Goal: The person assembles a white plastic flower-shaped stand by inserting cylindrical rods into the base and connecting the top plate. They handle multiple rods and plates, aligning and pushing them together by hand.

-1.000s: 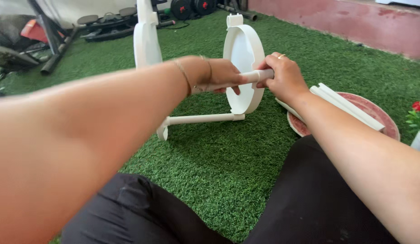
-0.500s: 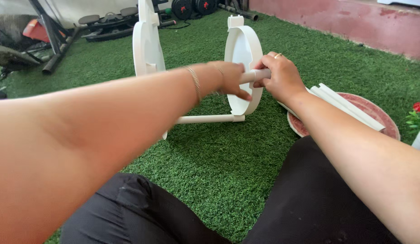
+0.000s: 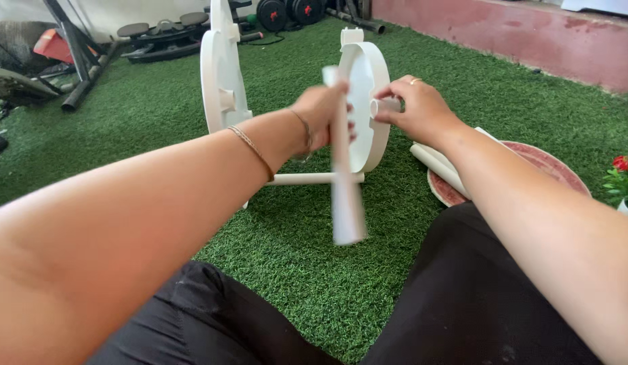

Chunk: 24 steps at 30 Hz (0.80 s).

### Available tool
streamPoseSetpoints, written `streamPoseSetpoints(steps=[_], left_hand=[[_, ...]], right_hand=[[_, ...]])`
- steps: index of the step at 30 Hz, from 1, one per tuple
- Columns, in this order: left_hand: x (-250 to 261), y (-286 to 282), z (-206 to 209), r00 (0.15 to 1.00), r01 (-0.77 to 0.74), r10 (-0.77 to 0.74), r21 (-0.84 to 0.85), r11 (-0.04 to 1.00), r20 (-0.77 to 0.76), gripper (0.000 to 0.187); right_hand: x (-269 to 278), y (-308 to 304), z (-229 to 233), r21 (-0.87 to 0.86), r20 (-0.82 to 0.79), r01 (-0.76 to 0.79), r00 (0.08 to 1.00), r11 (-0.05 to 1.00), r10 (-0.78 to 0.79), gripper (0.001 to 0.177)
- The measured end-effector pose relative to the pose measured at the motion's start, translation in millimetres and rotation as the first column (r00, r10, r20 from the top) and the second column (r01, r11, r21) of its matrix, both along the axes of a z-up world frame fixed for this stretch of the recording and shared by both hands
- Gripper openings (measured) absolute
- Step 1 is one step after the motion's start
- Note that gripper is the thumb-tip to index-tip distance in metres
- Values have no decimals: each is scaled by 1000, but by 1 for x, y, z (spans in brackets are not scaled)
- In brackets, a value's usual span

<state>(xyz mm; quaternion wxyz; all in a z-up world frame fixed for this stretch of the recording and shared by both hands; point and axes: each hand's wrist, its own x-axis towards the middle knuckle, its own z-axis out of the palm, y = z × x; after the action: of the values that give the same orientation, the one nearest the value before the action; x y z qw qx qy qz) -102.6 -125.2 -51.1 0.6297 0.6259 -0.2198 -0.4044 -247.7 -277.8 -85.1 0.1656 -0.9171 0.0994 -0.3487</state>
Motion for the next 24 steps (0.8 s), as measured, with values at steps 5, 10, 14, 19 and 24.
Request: streamPoseSetpoints(steps=[5,10,14,19,24], left_hand=[[19,-10,23,945,-275,176,-378,884,-277,39],[17,-8,18,965,-154,25,-486,860,-262,47],[-4,-12,14,954,-136,-34,-531,836,-298,57],[9,10,27,755,-220,327,-251,943,568,100],[76,89,43,6,-693,470,-335,638,883,118]], right_hand=[[-33,44,7,772,-38,-51,991,633,126,54],[-89,76,24,633,-125,-149,948,760,291,57],[-99,93,22,721,-207,-127,899,681,386,56],[-122,15,-13,648,59,44,992,760,-109,46],[-187,-158,-101,529,133,408,827,745,-547,29]])
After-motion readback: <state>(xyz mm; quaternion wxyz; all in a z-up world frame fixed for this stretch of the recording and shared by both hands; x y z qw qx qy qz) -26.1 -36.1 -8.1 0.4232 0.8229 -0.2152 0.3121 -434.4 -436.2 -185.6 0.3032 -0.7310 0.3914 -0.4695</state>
